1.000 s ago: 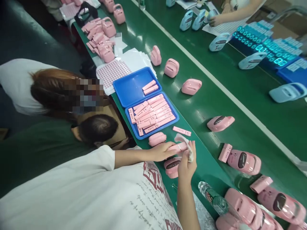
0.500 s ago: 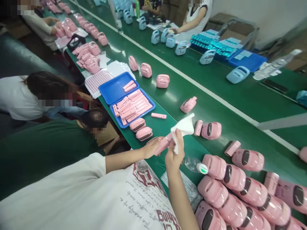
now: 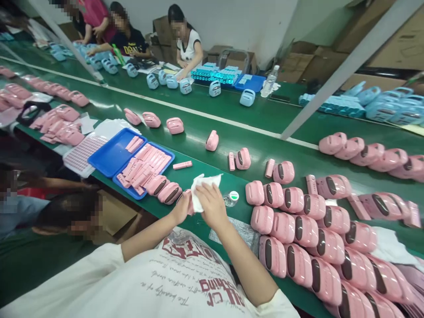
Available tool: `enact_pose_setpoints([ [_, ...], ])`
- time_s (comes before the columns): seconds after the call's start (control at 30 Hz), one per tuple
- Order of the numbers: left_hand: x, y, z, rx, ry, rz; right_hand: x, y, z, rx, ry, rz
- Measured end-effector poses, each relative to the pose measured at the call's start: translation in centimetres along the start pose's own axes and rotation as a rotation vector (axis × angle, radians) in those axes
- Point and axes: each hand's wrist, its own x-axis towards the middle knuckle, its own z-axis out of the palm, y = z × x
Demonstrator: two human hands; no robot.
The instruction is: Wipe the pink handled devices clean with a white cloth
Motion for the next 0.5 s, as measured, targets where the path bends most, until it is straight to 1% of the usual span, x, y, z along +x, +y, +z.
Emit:
enact_pose_setpoints([
  [0.07, 0.0, 0.3, 0.4, 0.113, -0.063, 0.028, 0.4, 0.6, -0.2, -0.037, 0.059, 0.078],
  [0.1, 0.2, 0.6, 0.5, 0.136, -0.063, 0.020, 0.4, 0.6, -0.2, -0.027, 0.070, 0.078],
  [0.2, 0.8, 1.2, 1.0, 0.024, -0.022, -0.110, -0.4, -0.6, -0.1, 0.130, 0.033, -0.038],
  [0.23, 0.9, 1.4, 1.0, -0.017, -0.024, -0.154, -0.8, -1.1, -0.2, 0.214, 0.020, -0.038],
  [0.27, 1.0, 1.7, 1.1, -0.042, -0.039, -0.188, -1.2, -1.7, -0.4, 0.311, 0.031, 0.033],
  [0.3, 1.0, 1.9, 1.2, -0.052, -0.060, -0.209, -1.5, -2.1, -0.8, 0.421, 0.078, 0.184],
  [0.33, 1.0, 2.2, 1.2, -0.060, -0.073, -0.213, -1.5, -2.4, -1.4, 0.540, 0.170, 0.397],
  [0.4, 0.6, 2.8, 1.5, -0.057, -0.086, -0.182, -1.2, -2.4, -2.9, 0.783, 0.446, 0.860],
  [0.43, 0.5, 3.1, 1.6, -0.055, -0.091, -0.170, -0.8, -2.2, -3.8, 0.893, 0.597, 1.028],
  [0.47, 0.3, 3.4, 1.8, -0.060, -0.100, -0.170, -0.3, -1.8, -4.7, 0.989, 0.724, 1.124],
  [0.5, 0.2, 3.7, 2.0, -0.072, -0.114, -0.182, 0.1, -1.2, -5.7, 1.064, 0.818, 1.160],
])
